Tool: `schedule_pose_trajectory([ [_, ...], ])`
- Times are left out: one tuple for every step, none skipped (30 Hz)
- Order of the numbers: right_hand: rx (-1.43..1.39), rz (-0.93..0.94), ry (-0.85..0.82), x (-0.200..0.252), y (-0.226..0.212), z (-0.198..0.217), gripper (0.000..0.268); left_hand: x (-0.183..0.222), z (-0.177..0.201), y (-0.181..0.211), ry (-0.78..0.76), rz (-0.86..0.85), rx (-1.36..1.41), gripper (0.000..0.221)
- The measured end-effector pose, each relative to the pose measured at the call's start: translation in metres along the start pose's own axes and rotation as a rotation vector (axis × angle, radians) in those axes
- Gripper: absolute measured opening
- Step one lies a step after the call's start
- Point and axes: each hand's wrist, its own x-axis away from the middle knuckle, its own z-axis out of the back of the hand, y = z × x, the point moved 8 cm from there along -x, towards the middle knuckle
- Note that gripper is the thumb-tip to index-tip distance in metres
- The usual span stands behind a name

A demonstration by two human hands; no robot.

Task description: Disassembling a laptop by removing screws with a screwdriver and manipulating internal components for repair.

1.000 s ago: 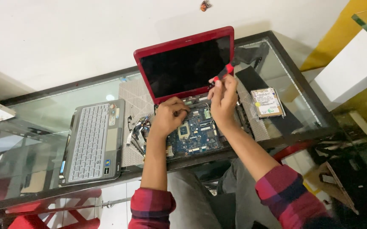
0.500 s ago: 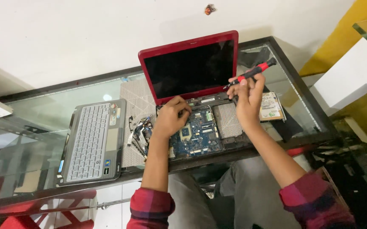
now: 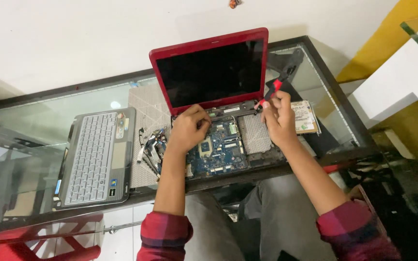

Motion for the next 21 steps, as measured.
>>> schedule_pose_trajectory([
  [0.003,0.001,-0.002,-0.001,-0.004,0.0,0.024,0.0,-0.001,-0.001,0.003,0.0,0.003,0.006],
  [-0.003,0.004,0.003,-0.001,-0.008,0.0,0.023,0.0,-0.002,-0.002,0.008,-0.003,0.009,0.006],
  [-0.012,0.008,0.008,-0.002,-0.012,-0.002,0.023,0.001,-0.001,-0.003,0.013,-0.005,0.012,0.006],
  [-0.012,0.009,0.005,-0.002,-0.014,-0.002,0.023,0.002,-0.001,-0.002,0.016,-0.004,0.012,0.006],
  [-0.009,0.011,-0.001,-0.002,-0.015,-0.002,0.022,0.002,-0.001,-0.002,0.017,-0.003,0.007,0.006],
  [-0.006,0.013,-0.008,-0.003,-0.017,-0.003,0.022,0.002,0.0,-0.002,0.019,-0.002,0.002,0.006],
  [-0.008,0.014,-0.01,-0.004,-0.019,-0.003,0.022,0.003,-0.002,-0.004,0.02,0.0,0.0,0.006],
  [0.006,0.008,-0.011,-0.004,-0.019,-0.003,0.022,0.003,-0.003,-0.005,0.024,-0.003,-0.006,0.006],
  [0.02,0.0,-0.011,-0.003,-0.019,-0.003,0.022,0.004,-0.006,-0.007,0.025,-0.005,-0.012,0.006],
  [0.017,-0.002,-0.011,-0.002,-0.016,-0.003,0.022,0.004,-0.006,-0.005,0.023,-0.003,-0.013,0.006],
  [0.017,-0.01,-0.016,-0.002,-0.013,-0.003,0.022,0.004,-0.006,-0.003,0.016,-0.013,-0.029,0.006],
  [0.017,-0.019,-0.02,-0.002,-0.011,-0.004,0.022,0.004,-0.006,-0.001,0.009,-0.022,-0.045,0.006],
  [0.01,-0.017,-0.029,-0.002,-0.012,-0.005,0.022,0.004,-0.007,-0.001,0.014,-0.014,-0.05,0.006],
  [0.029,-0.01,-0.037,-0.002,-0.014,-0.005,0.022,0.004,-0.009,0.001,0.01,-0.033,-0.077,0.005],
  [0.049,0.001,-0.044,-0.003,-0.017,-0.005,0.022,0.002,-0.01,0.004,0.008,-0.056,-0.106,0.006],
  [0.042,0.007,-0.051,-0.001,-0.014,-0.01,0.022,0.006,-0.003,0.007,0.016,-0.05,-0.114,0.006],
  [0.027,0.002,-0.035,-0.001,-0.01,-0.007,0.024,0.004,-0.003,0.012,0.001,-0.067,-0.153,0.008],
  [0.012,-0.004,-0.019,-0.001,-0.005,-0.004,0.025,0.002,-0.003,0.018,-0.013,-0.084,-0.193,0.01],
  [0.026,0.005,-0.017,0.0,-0.007,-0.004,0.025,0.005,-0.003,0.026,-0.003,-0.094,-0.184,0.01],
  [0.029,-0.001,-0.016,0.0,-0.007,-0.004,0.027,0.008,-0.003,0.032,0.004,-0.078,-0.252,0.008],
  [0.026,-0.007,-0.015,-0.001,-0.008,-0.006,0.029,0.011,0.0,0.036,0.011,-0.059,-0.325,0.008],
])
